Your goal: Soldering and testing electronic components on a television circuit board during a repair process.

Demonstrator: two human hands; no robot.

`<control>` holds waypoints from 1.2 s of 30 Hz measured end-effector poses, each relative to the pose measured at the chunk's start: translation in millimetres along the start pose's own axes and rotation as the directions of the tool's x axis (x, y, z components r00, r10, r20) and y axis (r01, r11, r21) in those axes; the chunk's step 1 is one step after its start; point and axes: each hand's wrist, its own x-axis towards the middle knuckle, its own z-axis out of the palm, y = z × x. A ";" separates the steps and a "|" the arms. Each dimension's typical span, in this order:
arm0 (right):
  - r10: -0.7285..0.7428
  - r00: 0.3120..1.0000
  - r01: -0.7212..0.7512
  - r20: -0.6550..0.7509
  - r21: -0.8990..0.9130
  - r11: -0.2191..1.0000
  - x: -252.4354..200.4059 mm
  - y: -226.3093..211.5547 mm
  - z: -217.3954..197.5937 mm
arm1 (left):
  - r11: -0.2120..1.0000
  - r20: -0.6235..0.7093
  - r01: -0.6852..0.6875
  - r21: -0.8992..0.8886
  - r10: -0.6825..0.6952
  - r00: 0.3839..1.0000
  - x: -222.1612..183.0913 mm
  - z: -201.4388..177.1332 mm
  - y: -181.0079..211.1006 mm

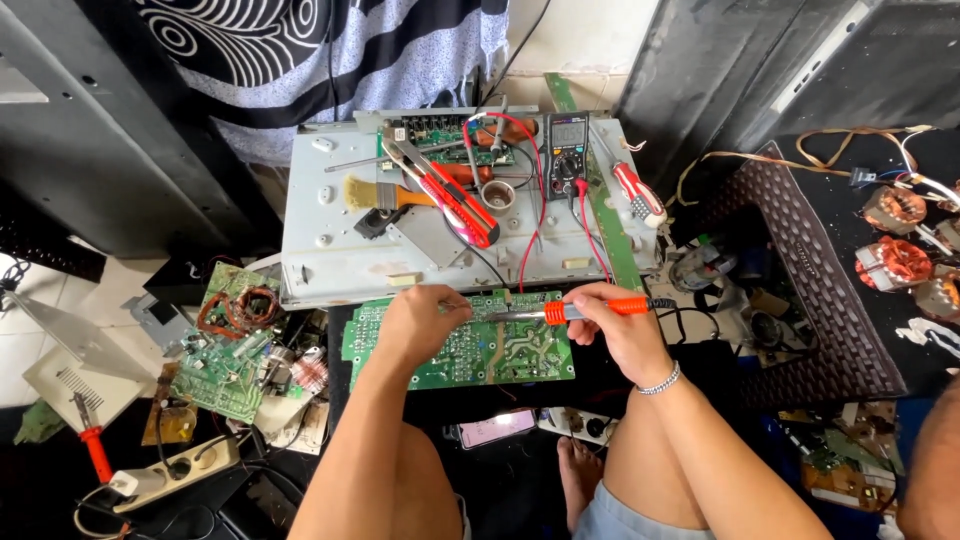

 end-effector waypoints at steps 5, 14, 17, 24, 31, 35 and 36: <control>0.003 1.000 -0.003 0.008 -0.006 1.000 -0.2 -1.0 -0.9 | 1.000 0.000 -0.002 -0.003 0.002 1.000 -2.1 -1.6 1.7; 0.011 1.000 -0.011 0.021 0.004 1.000 -0.3 -1.2 -2.4 | 1.000 -0.004 -0.020 -0.001 0.020 1.000 -1.1 0.2 0.7; 0.017 1.000 -0.017 0.020 0.005 1.000 -0.6 -2.6 -2.7 | 1.000 0.004 -0.026 -0.007 0.026 1.000 -1.1 2.3 1.8; 0.006 1.000 -0.006 0.028 0.001 1.000 -1.0 -0.6 -3.9 | 0.999 0.017 -0.033 0.023 0.033 0.999 -0.7 3.8 1.1; 0.001 0.999 -0.001 0.046 -0.007 1.000 0.4 3.6 -6.8 | 0.999 0.037 -0.046 0.017 0.045 0.998 -1.8 1.8 4.7; -0.002 0.999 0.002 0.043 -0.004 1.000 -0.5 2.2 -6.2 | 0.999 0.046 -0.042 -0.009 0.042 0.998 -1.8 1.4 4.0; -0.003 0.999 0.003 0.045 -0.004 1.000 -0.5 2.3 -6.5 | 0.999 0.039 -0.039 -0.018 0.039 0.998 -1.3 1.9 3.3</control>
